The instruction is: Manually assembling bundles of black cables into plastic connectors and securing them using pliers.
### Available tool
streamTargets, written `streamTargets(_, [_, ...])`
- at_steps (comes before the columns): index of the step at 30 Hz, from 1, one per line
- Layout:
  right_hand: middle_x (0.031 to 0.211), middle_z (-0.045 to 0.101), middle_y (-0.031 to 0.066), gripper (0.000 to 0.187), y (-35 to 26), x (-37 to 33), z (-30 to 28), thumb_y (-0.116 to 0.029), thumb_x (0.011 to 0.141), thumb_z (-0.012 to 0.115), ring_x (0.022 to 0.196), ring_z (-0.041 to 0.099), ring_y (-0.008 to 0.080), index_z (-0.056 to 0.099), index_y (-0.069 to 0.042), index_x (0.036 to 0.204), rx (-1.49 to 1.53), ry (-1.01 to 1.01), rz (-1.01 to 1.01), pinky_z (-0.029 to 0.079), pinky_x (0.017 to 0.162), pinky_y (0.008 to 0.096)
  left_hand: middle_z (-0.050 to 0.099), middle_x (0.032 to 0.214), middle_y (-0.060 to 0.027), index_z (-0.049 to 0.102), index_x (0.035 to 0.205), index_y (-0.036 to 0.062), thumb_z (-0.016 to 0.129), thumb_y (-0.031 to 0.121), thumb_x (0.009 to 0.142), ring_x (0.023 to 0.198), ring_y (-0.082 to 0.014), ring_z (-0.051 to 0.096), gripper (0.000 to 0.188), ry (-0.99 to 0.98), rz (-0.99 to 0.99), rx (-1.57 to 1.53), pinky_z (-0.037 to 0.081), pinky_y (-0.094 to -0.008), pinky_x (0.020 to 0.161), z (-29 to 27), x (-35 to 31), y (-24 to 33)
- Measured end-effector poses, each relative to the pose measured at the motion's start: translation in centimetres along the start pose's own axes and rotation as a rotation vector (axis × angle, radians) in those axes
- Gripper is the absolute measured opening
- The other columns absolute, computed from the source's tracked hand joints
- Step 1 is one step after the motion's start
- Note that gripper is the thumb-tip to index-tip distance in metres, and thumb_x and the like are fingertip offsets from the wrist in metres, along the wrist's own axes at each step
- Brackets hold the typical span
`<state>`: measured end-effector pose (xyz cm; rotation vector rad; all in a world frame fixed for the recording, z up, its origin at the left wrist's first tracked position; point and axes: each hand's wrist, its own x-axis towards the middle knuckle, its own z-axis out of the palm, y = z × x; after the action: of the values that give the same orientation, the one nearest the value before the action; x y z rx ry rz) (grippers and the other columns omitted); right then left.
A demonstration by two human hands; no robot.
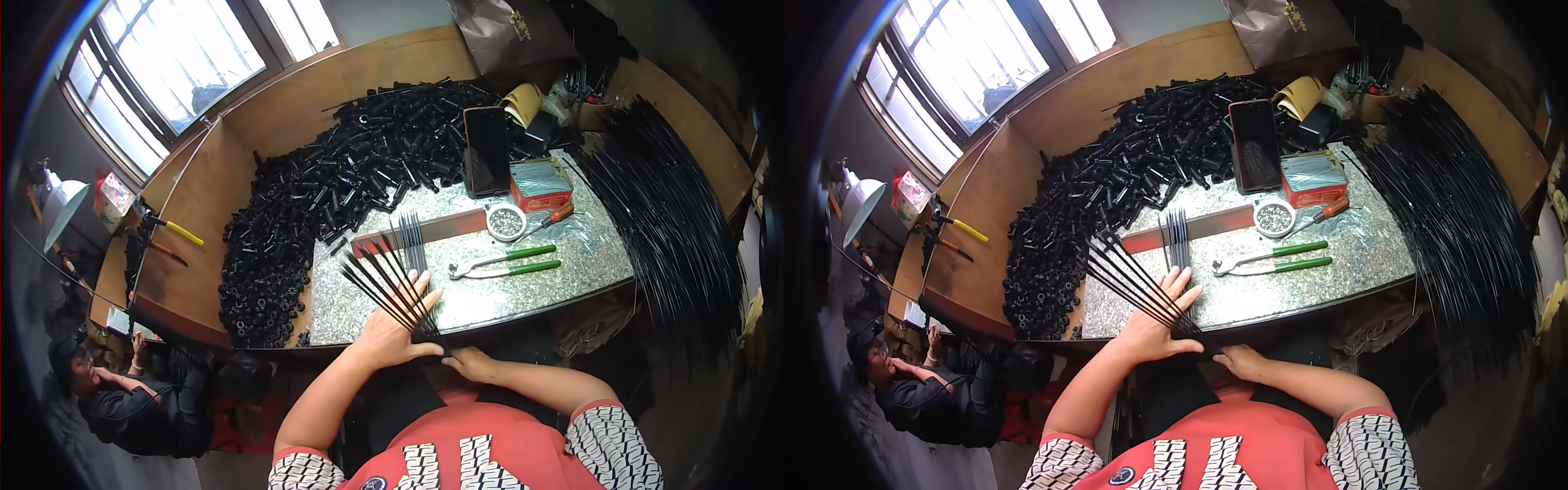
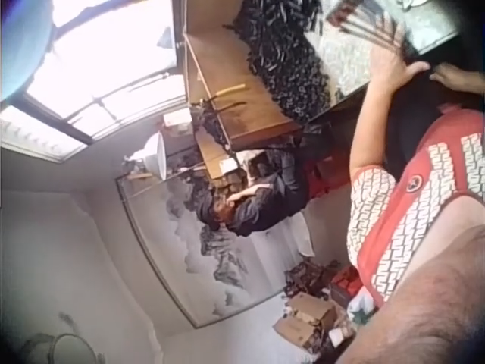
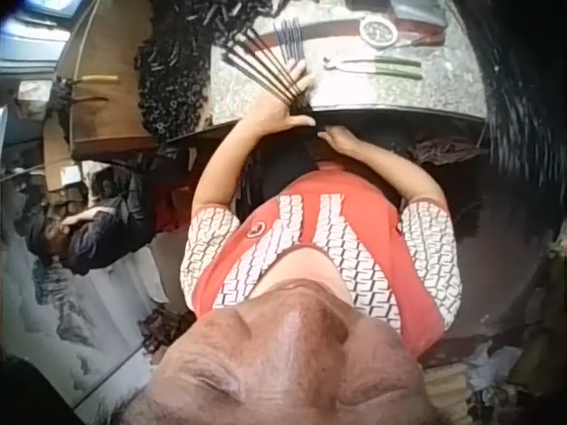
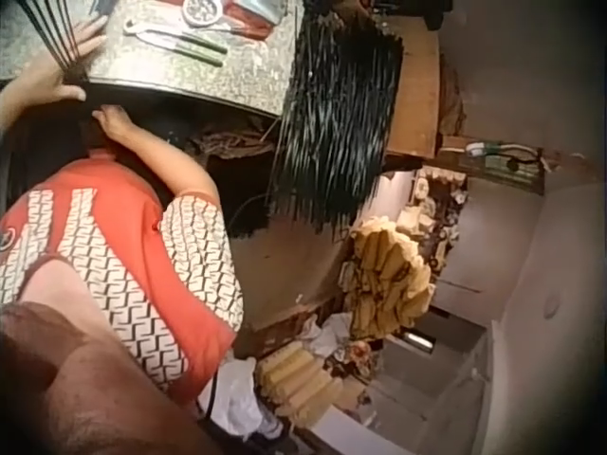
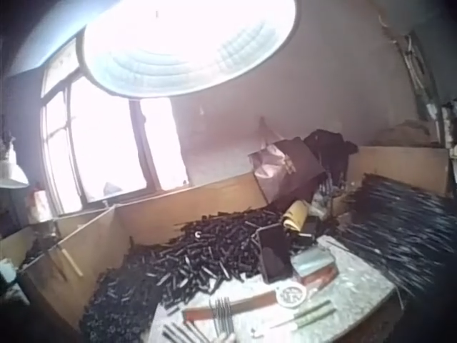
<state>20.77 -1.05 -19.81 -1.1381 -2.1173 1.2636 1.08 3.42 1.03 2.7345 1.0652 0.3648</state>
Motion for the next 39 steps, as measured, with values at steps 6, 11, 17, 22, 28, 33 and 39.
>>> streamTargets(6, [0.107, 0.061, 0.0268, 0.038, 2.5, 0.7, 0.2, -0.029, 0.090, 0.056, 0.102, 0.057, 0.0421, 0.057, 0.000, 0.114, -0.151, 0.000, 0.149, 0.046, 0.089, 0.0453, 0.032, 0.146, -0.0197, 0.036, 0.138, 0.0009, 0.067, 0.056, 0.073, 0.137, -0.0380, 0.026, 0.090, 0.039, 0.000, 0.136, 0.023, -0.0457, 0.112, 2.8, 0.1, 0.0])
streamTargets(11, [0.111, 0.059, 0.0275, 0.043, 0.2, -1.2, -2.7, -0.026, 0.088, 0.058, 0.106, 0.055, 0.0420, 0.053, 0.001, 0.120, -0.099, 0.014, 0.106, 0.043, 0.093, 0.0464, 0.034, 0.145, -0.0165, 0.038, 0.137, -0.0017, 0.065, 0.055, 0.076, 0.137, -0.0334, 0.028, 0.087, 0.005, 0.036, 0.136, 0.025, -0.0461, 0.111, 2.5, -0.1, -0.6])
streamTargets(17, [0.102, 0.064, 0.0235, 0.038, -5.8, -3.0, -7.0, -0.021, 0.087, 0.061, 0.095, 0.063, 0.0363, 0.057, 0.003, 0.116, -0.050, -0.107, 0.036, 0.049, 0.083, 0.0406, 0.031, 0.148, -0.0138, 0.033, 0.140, 0.0017, 0.070, 0.037, 0.071, 0.140, -0.0277, 0.025, 0.086, -0.039, 0.008, 0.167, 0.020, -0.0418, 0.114, 2.0, 0.2, 0.1])
streamTargets(22, [0.093, 0.067, 0.0185, 0.032, -12.8, -3.0, -12.8, -0.020, 0.088, 0.061, 0.085, 0.066, 0.0281, 0.060, 0.000, 0.113, 0.053, -0.214, -0.001, 0.051, 0.076, 0.0356, 0.031, 0.148, -0.0141, 0.033, 0.140, 0.0020, 0.068, 0.038, 0.074, 0.140, -0.0284, 0.025, 0.083, -0.005, 0.020, 0.195, 0.019, -0.0421, 0.114, 2.5, -0.2, -0.5])
streamTargets(28, [0.097, 0.062, 0.0155, 0.023, -17.0, 2.6, -18.5, 0.001, 0.083, 0.055, 0.092, 0.061, 0.0305, 0.060, 0.000, 0.105, -0.230, 0.167, -0.342, 0.047, 0.084, 0.0359, 0.031, 0.147, -0.0152, 0.034, 0.140, 0.0013, 0.058, 0.062, 0.077, 0.139, -0.0302, 0.024, 0.091, 0.016, -0.013, 0.139, 0.019, -0.0438, 0.113, 3.0, -0.5, -0.8])
streamTargets(33, [0.123, 0.049, 0.0185, 0.047, -15.4, 11.3, -20.2, 0.011, 0.075, 0.045, 0.118, 0.047, 0.0342, 0.054, -0.004, 0.119, -0.496, 0.287, -0.387, 0.039, 0.100, 0.0402, 0.032, 0.148, -0.0141, 0.035, 0.139, 0.0016, 0.059, 0.064, 0.074, 0.140, -0.0290, 0.023, 0.093, 0.053, -0.001, 0.142, 0.018, -0.0441, 0.114, 2.9, -0.1, -0.5])
streamTargets(39, [0.125, 0.049, 0.0177, 0.050, -14.0, 18.3, -19.1, 0.010, 0.075, 0.046, 0.119, 0.046, 0.0338, 0.056, -0.006, 0.121, -0.663, 0.254, -0.330, 0.038, 0.102, 0.0397, 0.034, 0.146, -0.0140, 0.036, 0.139, 0.0010, 0.052, 0.066, 0.077, 0.140, -0.0273, 0.025, 0.091, 0.059, -0.002, 0.159, 0.018, -0.0447, 0.114, 2.4, -0.3, -0.2])
